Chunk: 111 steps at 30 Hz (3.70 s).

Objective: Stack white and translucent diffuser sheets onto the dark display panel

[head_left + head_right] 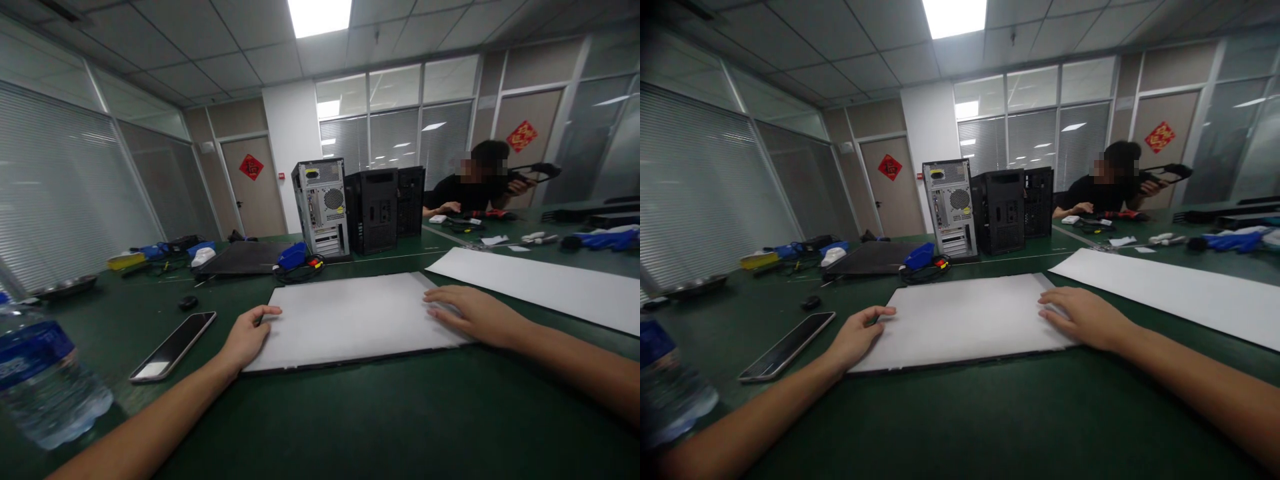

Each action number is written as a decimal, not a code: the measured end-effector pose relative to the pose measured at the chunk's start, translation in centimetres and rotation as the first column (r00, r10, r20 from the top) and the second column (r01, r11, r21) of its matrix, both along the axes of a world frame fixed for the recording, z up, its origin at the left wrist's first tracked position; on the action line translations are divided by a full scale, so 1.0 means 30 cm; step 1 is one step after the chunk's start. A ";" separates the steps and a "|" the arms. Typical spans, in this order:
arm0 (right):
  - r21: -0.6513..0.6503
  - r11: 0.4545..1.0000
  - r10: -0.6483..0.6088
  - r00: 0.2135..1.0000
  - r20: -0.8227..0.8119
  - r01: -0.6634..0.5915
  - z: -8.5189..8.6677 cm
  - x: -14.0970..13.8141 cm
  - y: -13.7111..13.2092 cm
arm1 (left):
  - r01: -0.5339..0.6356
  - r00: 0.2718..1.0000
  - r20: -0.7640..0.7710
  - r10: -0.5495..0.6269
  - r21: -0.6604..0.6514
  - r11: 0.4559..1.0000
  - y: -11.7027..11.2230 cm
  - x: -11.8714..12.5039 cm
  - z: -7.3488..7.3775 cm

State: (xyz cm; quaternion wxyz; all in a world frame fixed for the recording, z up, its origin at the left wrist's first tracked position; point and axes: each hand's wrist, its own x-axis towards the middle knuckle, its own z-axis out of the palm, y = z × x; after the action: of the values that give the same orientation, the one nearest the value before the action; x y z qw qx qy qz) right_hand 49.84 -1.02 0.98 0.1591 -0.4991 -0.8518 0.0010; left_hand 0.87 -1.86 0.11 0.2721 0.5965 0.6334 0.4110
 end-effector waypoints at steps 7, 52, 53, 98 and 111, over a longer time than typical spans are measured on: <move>-0.090 0.995 0.041 0.999 -0.011 -0.042 -0.004 0.000 -0.003 | -0.026 0.999 0.041 0.027 -0.038 0.999 -0.007 0.002 0.007; 0.272 0.829 -0.535 0.835 0.131 0.488 -0.016 0.358 0.139 | -0.009 0.999 0.030 0.010 -0.041 0.999 -0.006 -0.001 -0.002; 0.294 0.834 -0.520 0.844 0.133 0.467 -0.005 0.321 0.124 | -0.007 1.000 0.025 0.007 -0.033 0.999 -0.004 -0.003 -0.004; 0.019 0.986 -0.167 0.985 0.043 0.166 -0.024 0.023 0.022 | -0.021 1.000 0.001 0.021 -0.040 0.999 -0.007 0.010 0.010; 0.037 0.964 -0.265 0.964 0.029 0.264 -0.019 -0.028 -0.012 | -0.025 0.999 -0.042 0.024 -0.025 0.999 -0.011 0.009 0.008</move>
State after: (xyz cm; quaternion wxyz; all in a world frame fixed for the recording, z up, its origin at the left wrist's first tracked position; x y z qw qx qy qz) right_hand 49.00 -1.37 0.41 0.1519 -0.6056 -0.7800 -0.0426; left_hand 1.14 -2.18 0.37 0.2616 0.5935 0.6515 0.3936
